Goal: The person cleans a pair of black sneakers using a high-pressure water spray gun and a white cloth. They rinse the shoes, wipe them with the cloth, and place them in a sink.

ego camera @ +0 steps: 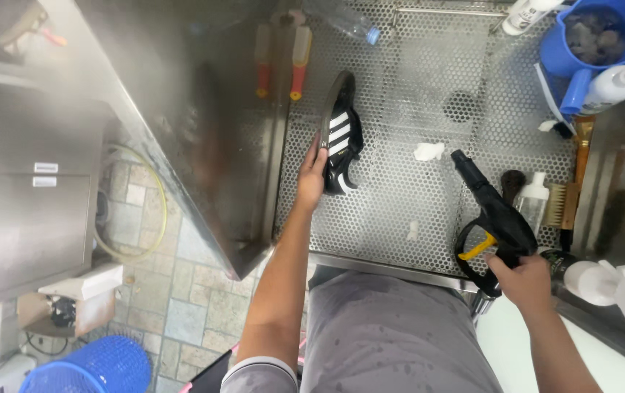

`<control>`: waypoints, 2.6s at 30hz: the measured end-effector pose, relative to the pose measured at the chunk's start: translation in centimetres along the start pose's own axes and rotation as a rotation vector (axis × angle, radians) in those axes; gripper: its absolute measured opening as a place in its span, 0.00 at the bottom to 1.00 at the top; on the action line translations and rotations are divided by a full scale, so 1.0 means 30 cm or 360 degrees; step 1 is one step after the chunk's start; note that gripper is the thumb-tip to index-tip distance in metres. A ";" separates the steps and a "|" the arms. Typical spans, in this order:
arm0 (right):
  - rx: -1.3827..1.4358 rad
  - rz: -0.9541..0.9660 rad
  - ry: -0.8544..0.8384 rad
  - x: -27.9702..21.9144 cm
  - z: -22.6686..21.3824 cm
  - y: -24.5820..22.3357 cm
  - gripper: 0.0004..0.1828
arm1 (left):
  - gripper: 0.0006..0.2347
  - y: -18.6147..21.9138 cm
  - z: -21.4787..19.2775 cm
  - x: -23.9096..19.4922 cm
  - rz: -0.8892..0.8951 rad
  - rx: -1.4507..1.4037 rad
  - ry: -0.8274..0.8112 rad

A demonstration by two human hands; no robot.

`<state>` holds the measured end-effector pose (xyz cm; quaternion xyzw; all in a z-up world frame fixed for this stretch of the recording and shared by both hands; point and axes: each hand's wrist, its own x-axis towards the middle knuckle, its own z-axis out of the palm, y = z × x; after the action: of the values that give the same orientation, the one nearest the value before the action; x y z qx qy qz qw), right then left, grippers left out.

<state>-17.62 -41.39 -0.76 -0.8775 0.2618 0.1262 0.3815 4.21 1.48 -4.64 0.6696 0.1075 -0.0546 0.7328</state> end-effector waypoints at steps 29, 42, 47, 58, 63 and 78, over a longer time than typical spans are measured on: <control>0.1350 -0.0130 -0.0779 -0.389 0.083 -0.471 0.08 | 0.28 -0.056 0.066 0.078 -0.0076 -0.0453 -0.0094; 0.1107 -0.0036 -0.0673 -0.495 0.193 -0.521 0.12 | 0.29 0.084 0.091 0.030 -0.0291 -0.0305 -0.0110; 0.0977 0.0046 -0.0598 -0.505 0.200 -0.567 0.11 | 0.30 0.107 0.080 0.023 -0.0410 -0.0447 -0.0113; 0.0639 0.0035 -0.0532 -0.501 0.169 -0.735 0.16 | 0.27 0.074 0.085 0.037 -0.0445 -0.0633 -0.0117; 0.0631 0.0016 -0.0532 -0.488 0.155 -0.764 0.16 | 0.26 0.026 0.083 0.058 -0.0269 -0.0725 -0.0161; 0.0700 -0.0005 -0.0603 -0.445 0.167 -0.768 0.17 | 0.26 0.022 0.068 0.060 -0.0201 -0.0493 -0.0210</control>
<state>-16.03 -19.69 15.38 -0.7348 0.2055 0.2276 0.6050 6.28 -0.36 -4.25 0.5355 0.1082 -0.1273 0.8278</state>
